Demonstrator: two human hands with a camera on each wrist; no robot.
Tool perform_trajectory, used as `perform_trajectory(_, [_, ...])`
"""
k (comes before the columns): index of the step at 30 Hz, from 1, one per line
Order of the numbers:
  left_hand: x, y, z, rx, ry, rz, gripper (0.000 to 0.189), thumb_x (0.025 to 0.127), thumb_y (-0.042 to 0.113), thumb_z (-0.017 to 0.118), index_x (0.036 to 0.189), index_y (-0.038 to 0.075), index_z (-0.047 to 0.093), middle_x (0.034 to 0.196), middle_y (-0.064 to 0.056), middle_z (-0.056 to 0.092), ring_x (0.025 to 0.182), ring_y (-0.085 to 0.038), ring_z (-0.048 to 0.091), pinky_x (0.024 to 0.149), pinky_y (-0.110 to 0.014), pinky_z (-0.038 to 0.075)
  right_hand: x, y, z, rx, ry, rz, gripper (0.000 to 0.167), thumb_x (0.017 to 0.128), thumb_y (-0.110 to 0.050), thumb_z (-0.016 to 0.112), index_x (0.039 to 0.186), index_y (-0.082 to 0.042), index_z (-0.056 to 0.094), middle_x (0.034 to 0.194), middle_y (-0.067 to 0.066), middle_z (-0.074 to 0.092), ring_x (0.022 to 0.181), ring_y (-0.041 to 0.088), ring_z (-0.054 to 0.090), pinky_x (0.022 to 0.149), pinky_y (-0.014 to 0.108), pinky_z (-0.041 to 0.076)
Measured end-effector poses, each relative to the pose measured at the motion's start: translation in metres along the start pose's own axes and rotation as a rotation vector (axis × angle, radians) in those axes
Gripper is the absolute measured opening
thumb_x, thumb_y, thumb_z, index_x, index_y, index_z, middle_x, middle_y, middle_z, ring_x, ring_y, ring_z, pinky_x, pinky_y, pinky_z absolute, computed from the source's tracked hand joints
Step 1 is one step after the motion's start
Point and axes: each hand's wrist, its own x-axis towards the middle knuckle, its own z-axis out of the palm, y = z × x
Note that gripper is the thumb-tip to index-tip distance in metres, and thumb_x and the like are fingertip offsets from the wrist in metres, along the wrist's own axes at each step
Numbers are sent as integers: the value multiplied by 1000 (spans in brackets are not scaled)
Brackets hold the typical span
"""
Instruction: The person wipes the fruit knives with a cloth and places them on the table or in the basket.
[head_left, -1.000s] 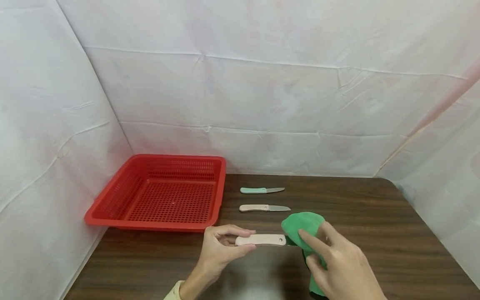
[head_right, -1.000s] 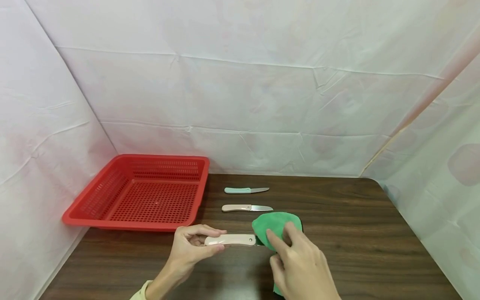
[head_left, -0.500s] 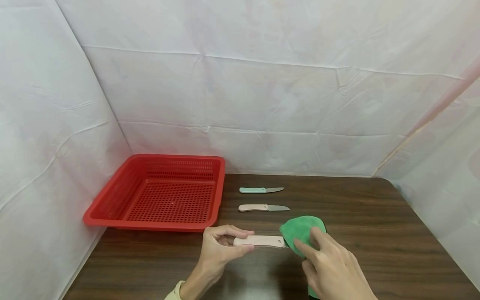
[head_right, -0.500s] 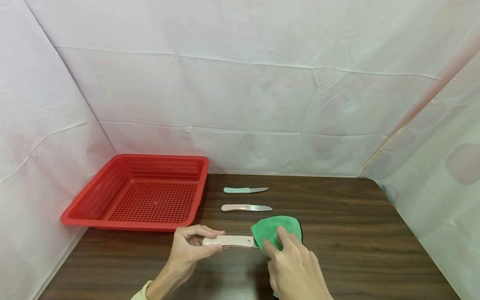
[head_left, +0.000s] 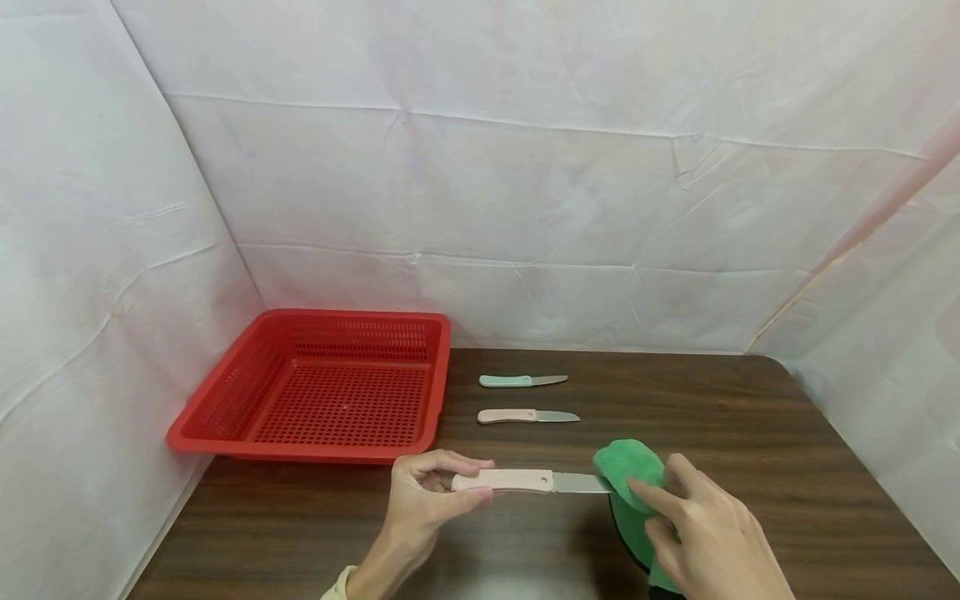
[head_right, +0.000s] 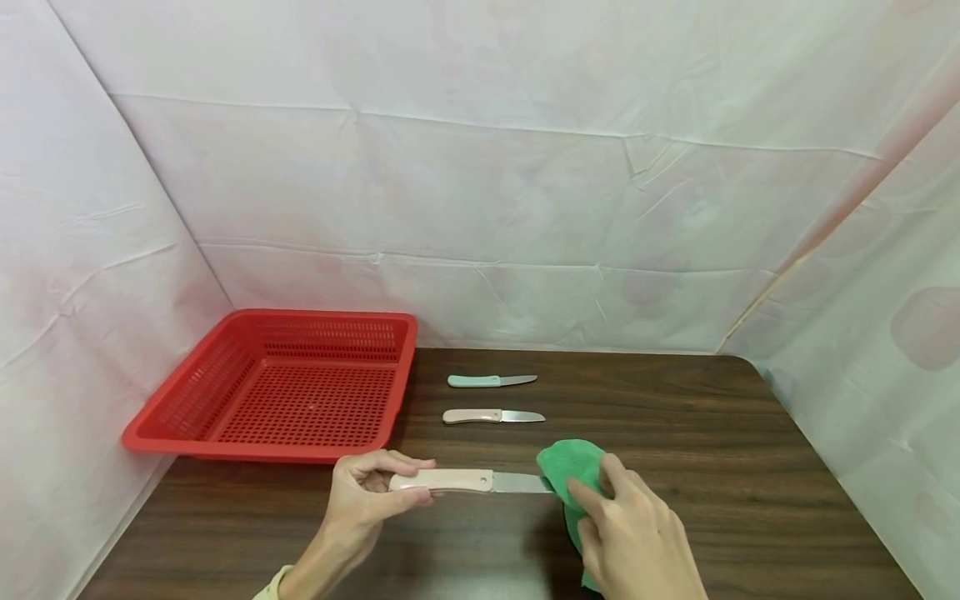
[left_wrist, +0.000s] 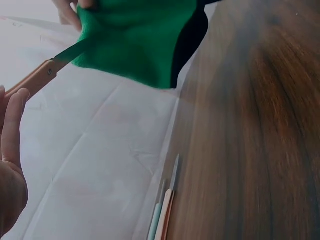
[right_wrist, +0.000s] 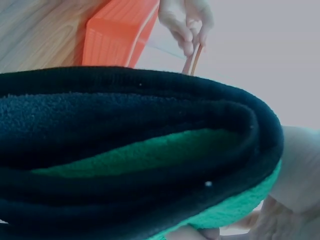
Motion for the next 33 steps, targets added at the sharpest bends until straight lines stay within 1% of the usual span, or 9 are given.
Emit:
perform_trajectory(5, [1, 1, -1, 7, -25, 22, 20, 67, -18, 74, 84, -14, 65, 92, -19, 70, 78, -26, 69, 60, -35, 57, -3, 4, -1, 38, 17, 14, 37, 75, -14, 42, 89, -11, 76, 79, -9, 39, 55, -6, 24, 43, 11, 20])
perform_trajectory(8, [1, 1, -2, 7, -42, 26, 20, 68, -17, 74, 85, -16, 64, 92, -22, 69, 75, -25, 69, 59, -38, 57, -3, 5, -2, 52, 24, 18, 41, 80, -18, 37, 90, -11, 76, 79, -9, 40, 55, -6, 24, 43, 11, 20])
perform_trajectory(11, [0, 1, -2, -20, -62, 24, 20, 69, -18, 73, 86, -18, 63, 92, -28, 67, 73, -25, 69, 58, -43, 56, -3, 5, -4, 59, 26, 35, 31, 71, -10, 52, 91, -11, 76, 80, -10, 39, 54, -7, 24, 43, 10, 20])
perform_trajectory(13, [0, 1, -2, -36, -74, 21, 20, 70, -19, 72, 87, -19, 62, 93, -30, 66, 74, -26, 69, 58, -46, 55, -3, 5, -6, 58, 26, 47, 34, 62, -6, 59, 92, -11, 76, 81, -12, 38, 54, -7, 23, 43, 10, 20])
perform_trajectory(16, [0, 1, -2, -37, -78, 7, 19, 70, -19, 71, 87, -18, 63, 93, -28, 67, 73, -27, 70, 57, -49, 54, -1, 5, -8, 57, 36, 56, 37, 59, -5, 62, 92, -11, 76, 81, -12, 38, 54, -7, 23, 43, 10, 20])
perform_trajectory(19, [-1, 1, -2, -8, -74, -3, 19, 70, -17, 73, 87, -16, 64, 92, -28, 67, 72, -27, 70, 57, -49, 53, 1, 5, -11, 64, 57, 50, 29, 74, -17, 54, 93, -10, 76, 82, -11, 40, 54, -7, 24, 43, 10, 20])
perform_trajectory(23, [1, 1, -1, 36, -68, 2, 19, 69, -14, 75, 86, -15, 66, 90, -31, 65, 72, -26, 70, 57, -48, 54, 7, 3, -14, 62, 83, 48, 48, 88, -32, 34, 93, -10, 76, 82, -10, 41, 54, -6, 25, 43, 10, 21])
perform_trajectory(28, [4, -1, 5, 81, -65, 8, 20, 68, -12, 77, 85, -13, 67, 88, -30, 66, 73, -26, 69, 57, -44, 55, 15, -5, -15, 65, 98, 21, 51, 89, -32, 30, 93, -10, 76, 82, -10, 41, 54, -6, 25, 44, 10, 20])
perform_trajectory(33, [6, -1, 10, 71, -62, 13, 20, 67, -13, 77, 84, -15, 66, 88, -29, 67, 77, -29, 69, 57, -38, 56, 21, -14, -9, 77, 109, -40, 50, 89, -28, 29, 92, -11, 75, 81, -8, 41, 56, -5, 26, 44, 9, 20])
